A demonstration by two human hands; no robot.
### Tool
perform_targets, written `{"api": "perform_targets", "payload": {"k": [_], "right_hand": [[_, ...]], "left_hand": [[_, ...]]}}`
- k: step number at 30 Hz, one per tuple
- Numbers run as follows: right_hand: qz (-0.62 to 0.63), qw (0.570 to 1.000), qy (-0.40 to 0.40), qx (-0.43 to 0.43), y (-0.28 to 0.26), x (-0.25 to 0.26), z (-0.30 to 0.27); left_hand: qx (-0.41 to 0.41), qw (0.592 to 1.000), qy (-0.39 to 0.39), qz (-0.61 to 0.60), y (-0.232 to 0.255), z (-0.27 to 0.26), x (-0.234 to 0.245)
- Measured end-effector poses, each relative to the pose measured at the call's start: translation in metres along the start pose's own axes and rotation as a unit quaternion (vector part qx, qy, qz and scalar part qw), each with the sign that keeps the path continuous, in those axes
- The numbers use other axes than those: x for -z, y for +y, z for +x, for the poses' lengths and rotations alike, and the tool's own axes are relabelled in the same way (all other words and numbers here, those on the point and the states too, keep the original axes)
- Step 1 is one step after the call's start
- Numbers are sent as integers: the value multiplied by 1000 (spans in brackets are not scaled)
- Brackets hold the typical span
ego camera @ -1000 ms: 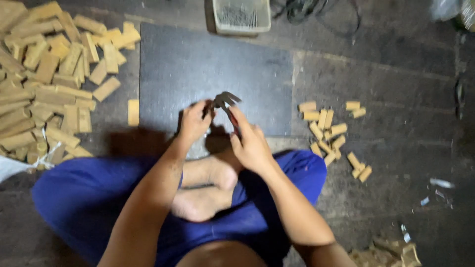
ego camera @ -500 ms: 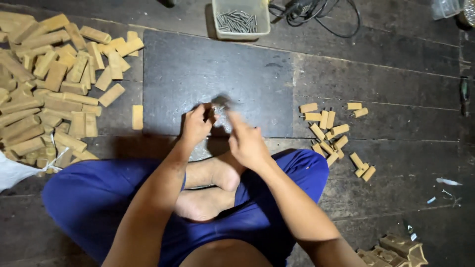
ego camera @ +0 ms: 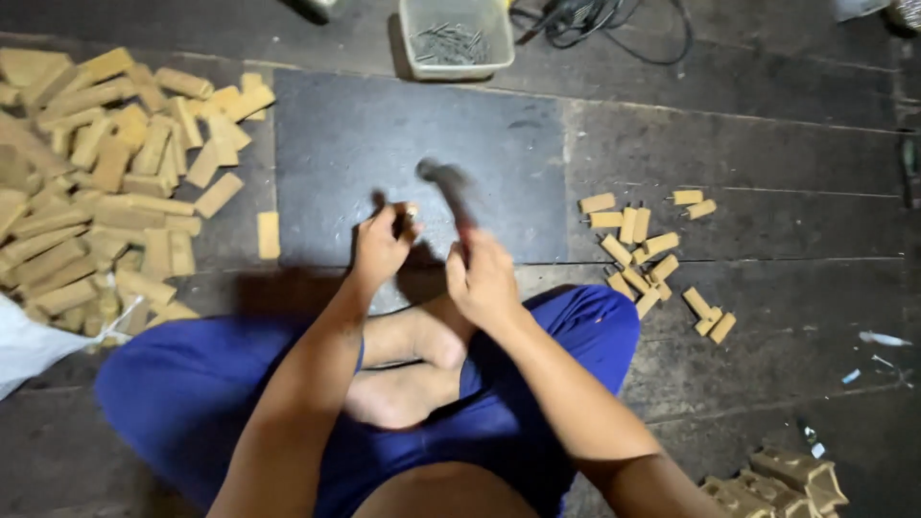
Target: The person sits on the floor and repeatedly picks up small wooden blocks, places a nail on each, and hammers the nail into the wood. Finished pieces are placed in a pile to the right.
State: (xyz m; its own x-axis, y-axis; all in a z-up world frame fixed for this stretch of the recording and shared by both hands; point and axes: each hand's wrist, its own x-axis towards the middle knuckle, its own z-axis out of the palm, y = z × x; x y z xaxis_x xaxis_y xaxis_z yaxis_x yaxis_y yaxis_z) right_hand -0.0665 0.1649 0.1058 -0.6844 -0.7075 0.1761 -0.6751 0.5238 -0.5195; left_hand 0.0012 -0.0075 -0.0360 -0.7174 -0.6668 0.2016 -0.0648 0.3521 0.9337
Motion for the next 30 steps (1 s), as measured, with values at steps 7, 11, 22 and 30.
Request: {"api": "perform_targets", "payload": {"k": [7,11,22,30], "right_hand": [[44,997,35,55,-4,4,0],[31,984,-177,1,-29,30,15],[60,992,-114,-11,-9,14,4],[199,960,-94,-171,11,14,25]], "left_hand": [[70,995,-32,62,-7,-7,3],[13,999,-15,48,0,-3,2],[137,973,-76,172,-9,-15,-4],[67,997,-29,2,-11,6,-7]]}}
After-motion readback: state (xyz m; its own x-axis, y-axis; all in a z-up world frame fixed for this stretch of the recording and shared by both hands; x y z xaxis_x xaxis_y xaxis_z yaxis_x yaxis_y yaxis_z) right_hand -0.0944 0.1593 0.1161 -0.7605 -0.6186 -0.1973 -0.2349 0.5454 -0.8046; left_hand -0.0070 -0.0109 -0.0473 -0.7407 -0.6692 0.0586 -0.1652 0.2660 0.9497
